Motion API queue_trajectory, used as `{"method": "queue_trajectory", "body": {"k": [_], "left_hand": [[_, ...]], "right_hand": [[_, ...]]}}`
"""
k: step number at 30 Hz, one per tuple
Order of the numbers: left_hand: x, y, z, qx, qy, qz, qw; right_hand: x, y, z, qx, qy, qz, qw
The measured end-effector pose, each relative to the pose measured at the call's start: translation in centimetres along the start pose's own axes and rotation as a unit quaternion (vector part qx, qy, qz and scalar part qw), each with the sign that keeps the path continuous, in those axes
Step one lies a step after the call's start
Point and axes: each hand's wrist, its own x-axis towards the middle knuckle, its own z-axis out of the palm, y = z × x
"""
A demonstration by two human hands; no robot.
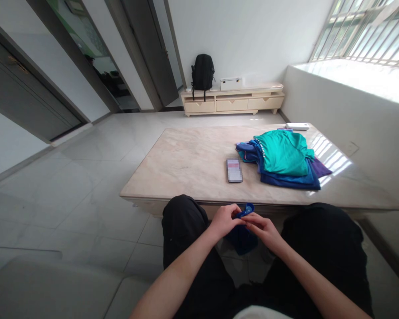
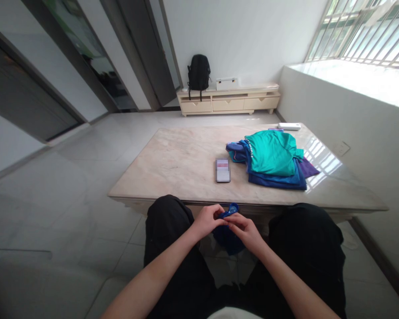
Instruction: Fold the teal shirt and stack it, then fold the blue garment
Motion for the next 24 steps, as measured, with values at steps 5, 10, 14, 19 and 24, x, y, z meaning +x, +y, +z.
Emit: {"method": "queue_trajectory", "body": {"k": [5, 10, 14, 19, 24], "left_hand": [[-0.6, 0.1, -0.2, 0.024, -0.013, 0.04, 0.999], [-0.9, 0.9, -0.9, -0.004, -0.021, 0.07, 0.997], [-1.4, 2.0, -1.8, -0.111, -0.066, 0.105, 0.986], [-1.3, 1.4, -1.8, -0.223, -0.044, 0.03, 0.973], [-0.3, -0.4, -0.7, -0.172, 0.025, -0.009, 0.985]], "right_hand": [[-0.6, 2.2, -0.9, -0.004, 0.042, 0.04, 0.998], [-0.2, 3.7, -2.3, 0.003, 0.13, 0.042, 0.991], [0.1, 2.3, -1.9, -0.008, 0.1, -0.008, 0.995], [-0.6, 0.3, -1.2, -0.089, 0.078, -0.026, 0.993], [-1.4, -0.1, -1.5, -0.144, 0.128, -0.063, 0.979]]}}
